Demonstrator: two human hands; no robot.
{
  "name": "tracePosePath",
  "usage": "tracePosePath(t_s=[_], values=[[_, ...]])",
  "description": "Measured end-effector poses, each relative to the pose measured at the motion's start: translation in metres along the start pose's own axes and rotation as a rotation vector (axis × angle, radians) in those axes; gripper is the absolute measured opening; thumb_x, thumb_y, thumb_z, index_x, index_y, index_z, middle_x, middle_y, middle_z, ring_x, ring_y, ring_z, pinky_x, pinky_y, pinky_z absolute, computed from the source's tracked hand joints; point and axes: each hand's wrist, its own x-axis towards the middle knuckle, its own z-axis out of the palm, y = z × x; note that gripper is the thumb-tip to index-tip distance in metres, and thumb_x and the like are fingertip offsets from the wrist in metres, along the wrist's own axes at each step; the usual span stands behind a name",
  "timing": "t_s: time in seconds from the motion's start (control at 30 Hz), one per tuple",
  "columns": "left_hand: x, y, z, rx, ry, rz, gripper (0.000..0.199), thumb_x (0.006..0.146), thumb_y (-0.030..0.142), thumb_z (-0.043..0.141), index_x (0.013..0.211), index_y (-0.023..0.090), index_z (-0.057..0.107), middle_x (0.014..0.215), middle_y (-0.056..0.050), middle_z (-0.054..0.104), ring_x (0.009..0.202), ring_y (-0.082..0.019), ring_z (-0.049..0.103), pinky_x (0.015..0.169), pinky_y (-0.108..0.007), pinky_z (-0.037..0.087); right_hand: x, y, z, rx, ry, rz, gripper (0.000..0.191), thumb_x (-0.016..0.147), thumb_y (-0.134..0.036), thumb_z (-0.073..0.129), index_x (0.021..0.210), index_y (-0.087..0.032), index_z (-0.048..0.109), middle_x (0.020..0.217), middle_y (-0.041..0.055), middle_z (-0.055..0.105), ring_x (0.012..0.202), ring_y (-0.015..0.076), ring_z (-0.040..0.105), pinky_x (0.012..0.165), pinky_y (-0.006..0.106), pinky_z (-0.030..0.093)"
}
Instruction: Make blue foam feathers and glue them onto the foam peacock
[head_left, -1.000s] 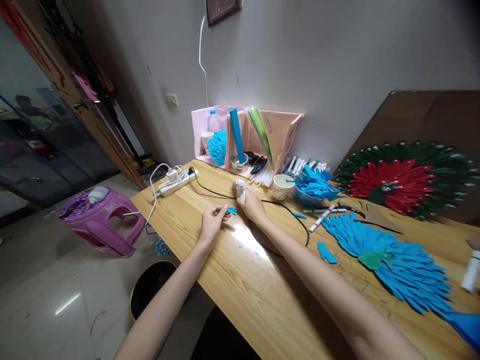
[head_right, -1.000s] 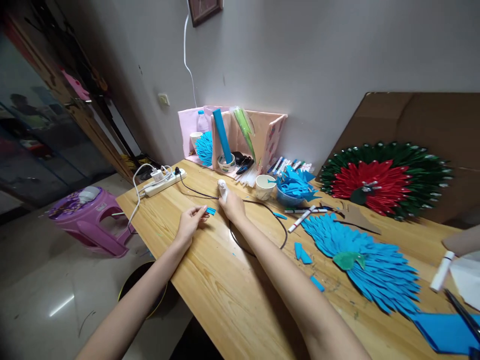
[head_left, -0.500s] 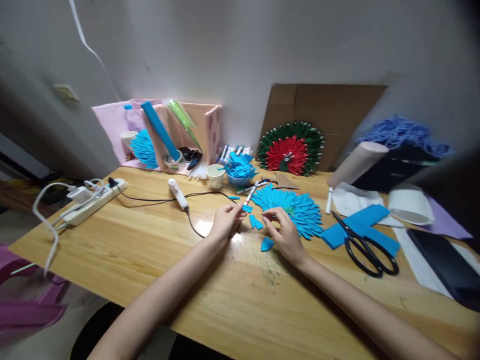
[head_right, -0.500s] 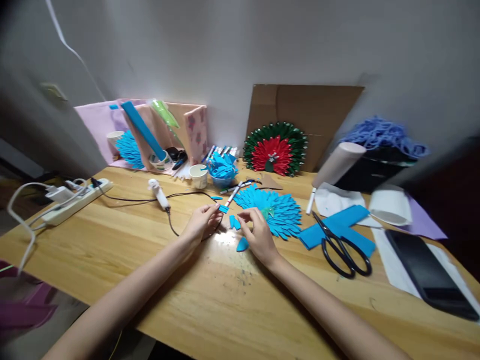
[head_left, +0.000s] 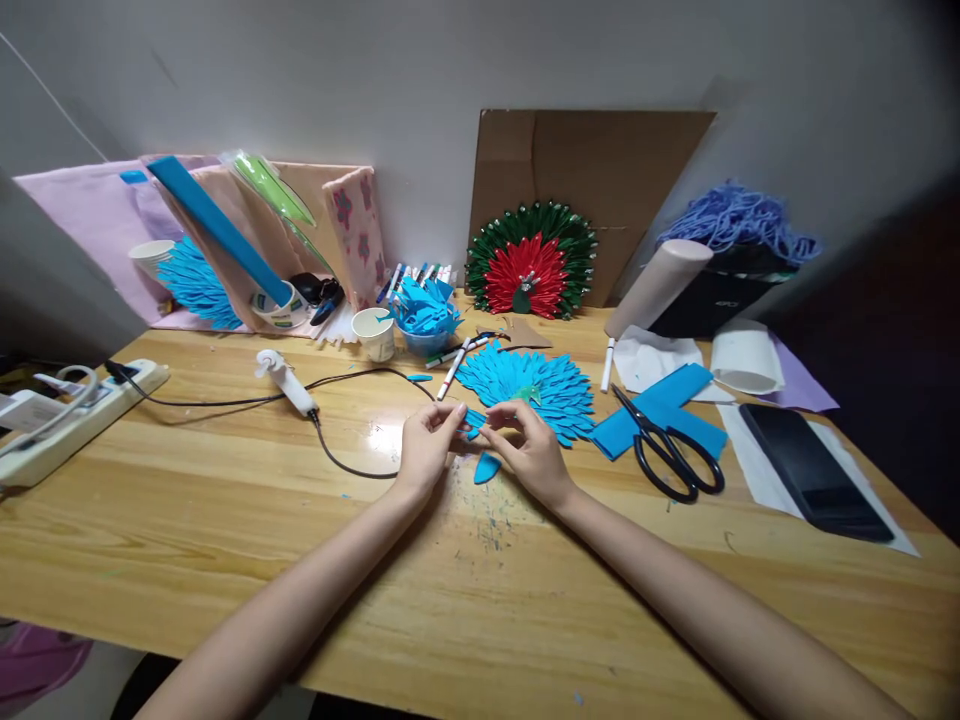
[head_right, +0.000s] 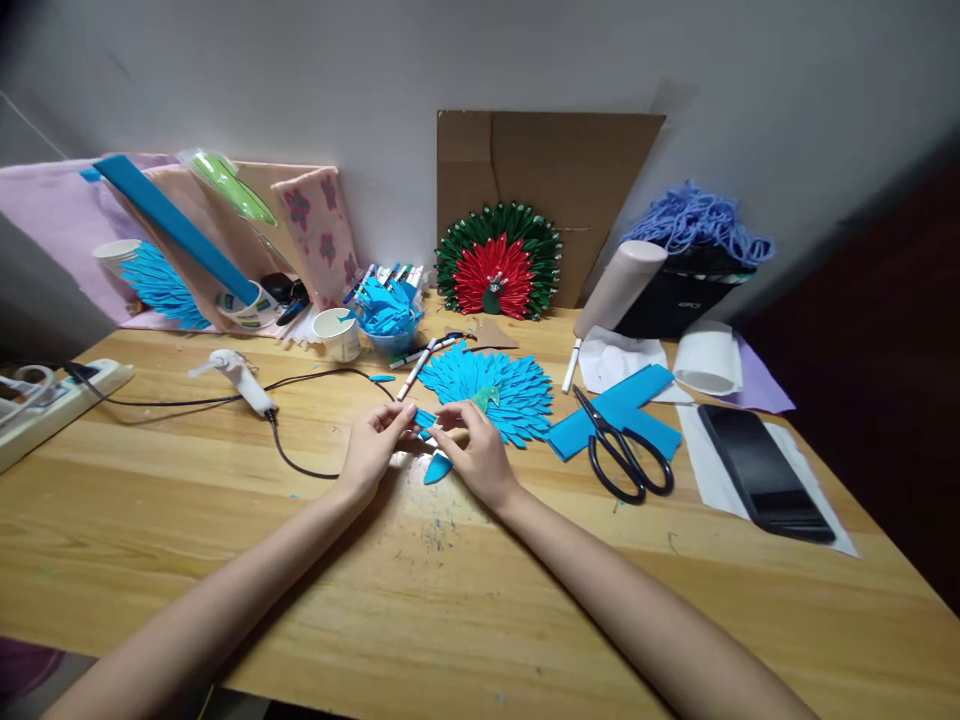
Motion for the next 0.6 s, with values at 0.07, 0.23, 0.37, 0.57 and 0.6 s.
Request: tracePosePath(t_s=[0.07,0.23,0.37,0.57,0.6], values=[[-0.0012,-0.001,0.0012,-0.004,0.009,-0.007,0.031,0.065,0.04,0.067,0.076,0.011,0.063,0.063,-0.002,0.062,0.056,-0.011,0.059,0.053,-0.023,0.052,-0.0005,0.0008,-0.0005,0.008,-0.006,0.001,0.015,0.079,-0.029,0.058,0.09,-0.02,0.055,0.085,0.0037,0.058,0.078,0.0158,0.059,0.07,0.029,0.051],[-0.0013,-0.0012,0.0019,0.003,0.022,-0.006,0.029,0.067,0.039,0.065,0.076,0.011,0.062,0.062,-0.002,0.062,0.054,-0.011,0.06,0.053,-0.023,0.052,-0.0007,0.0,-0.0025,0.015,-0.025,0.0,0.015,0.079,-0.03,0.058,0.09,-0.02,0.056,0.084,0.0037,0.059,0.075,0.0151,0.06,0.068,0.029,0.052],[-0.0021,-0.0021,0.0019,0.017,0.024,0.053,0.026,0.069,0.037,0.064,0.075,0.011,0.062,0.063,-0.002,0.062,0.057,-0.01,0.06,0.056,-0.022,0.052,-0.0003,-0.0004,-0.0029,0.004,-0.02,-0.009,0.016,0.078,-0.032,0.058,0.089,-0.02,0.057,0.083,0.0044,0.06,0.074,0.0159,0.06,0.068,0.03,0.052],[-0.006,-0.0039,0.0025,-0.016,-0.004,0.058,0.026,0.069,0.037,0.064,0.076,0.012,0.061,0.067,-0.002,0.062,0.061,-0.013,0.06,0.056,-0.026,0.053,-0.0008,-0.0007,-0.0022,0.001,-0.008,0.002,0.013,0.079,-0.031,0.057,0.085,-0.019,0.058,0.08,0.0037,0.059,0.072,0.0151,0.059,0.064,0.028,0.053],[-0.0063,-0.0041,0.0024,-0.017,-0.007,0.063,0.026,0.069,0.037,0.064,0.076,0.012,0.061,0.068,-0.002,0.062,0.062,-0.013,0.061,0.056,-0.026,0.053,-0.001,-0.0009,-0.0022,0.001,-0.008,0.002,0.012,0.079,-0.031,0.057,0.084,-0.019,0.058,0.08,0.0037,0.059,0.072,0.015,0.059,0.064,0.028,0.053]])
